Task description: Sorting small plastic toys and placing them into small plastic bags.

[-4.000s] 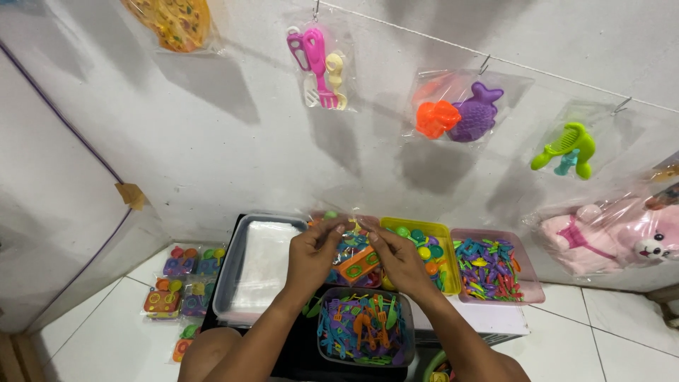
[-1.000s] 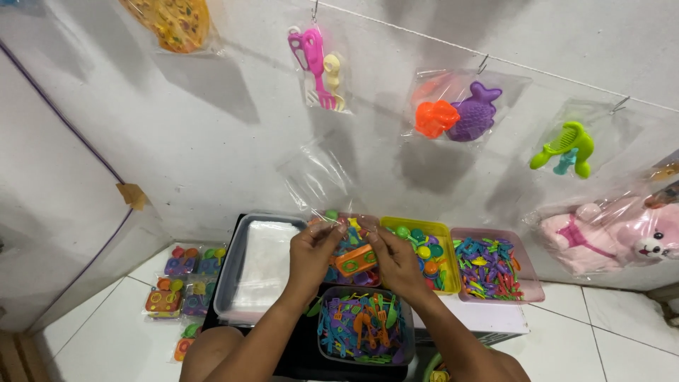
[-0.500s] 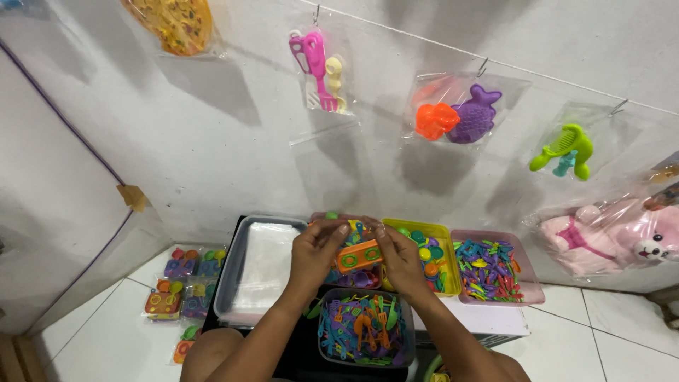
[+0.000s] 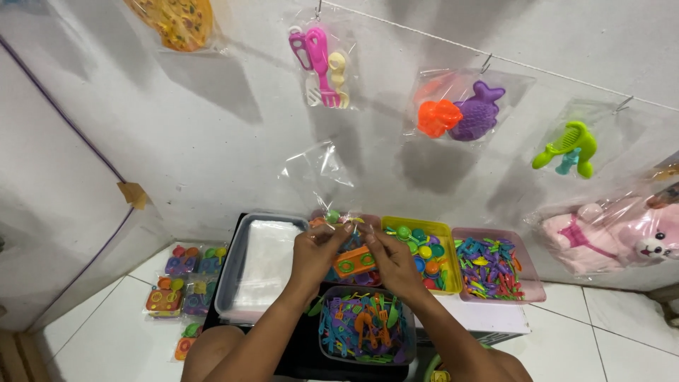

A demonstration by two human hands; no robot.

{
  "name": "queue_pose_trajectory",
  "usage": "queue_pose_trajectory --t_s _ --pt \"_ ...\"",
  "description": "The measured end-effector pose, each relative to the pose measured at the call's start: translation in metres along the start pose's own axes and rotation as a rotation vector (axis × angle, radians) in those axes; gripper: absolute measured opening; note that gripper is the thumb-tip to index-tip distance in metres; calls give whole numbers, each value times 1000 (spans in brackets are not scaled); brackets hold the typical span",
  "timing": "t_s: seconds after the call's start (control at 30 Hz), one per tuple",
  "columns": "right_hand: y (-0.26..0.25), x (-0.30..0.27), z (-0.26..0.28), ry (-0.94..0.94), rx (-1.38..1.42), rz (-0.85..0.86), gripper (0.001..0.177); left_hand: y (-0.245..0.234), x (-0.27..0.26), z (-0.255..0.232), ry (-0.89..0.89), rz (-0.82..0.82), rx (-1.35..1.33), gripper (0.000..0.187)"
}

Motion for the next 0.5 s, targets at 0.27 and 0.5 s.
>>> queue_pose_trajectory --t_s 0.27,0.5 --pt "5 0 8 22 20 -23 36 1 4 3 14 17 71 31" --pt "-2 3 4 20 55 -105 35 2 0 8 -7 117 67 33"
Point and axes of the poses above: each hand's wrist, its own x-axis towards the middle knuckle, its own y-axis out of the palm, z = x × y, the point moved 3 cm from there along x, towards the middle knuckle, and after that the axes turned 2 degrees about -y, right-handed, at the moved point
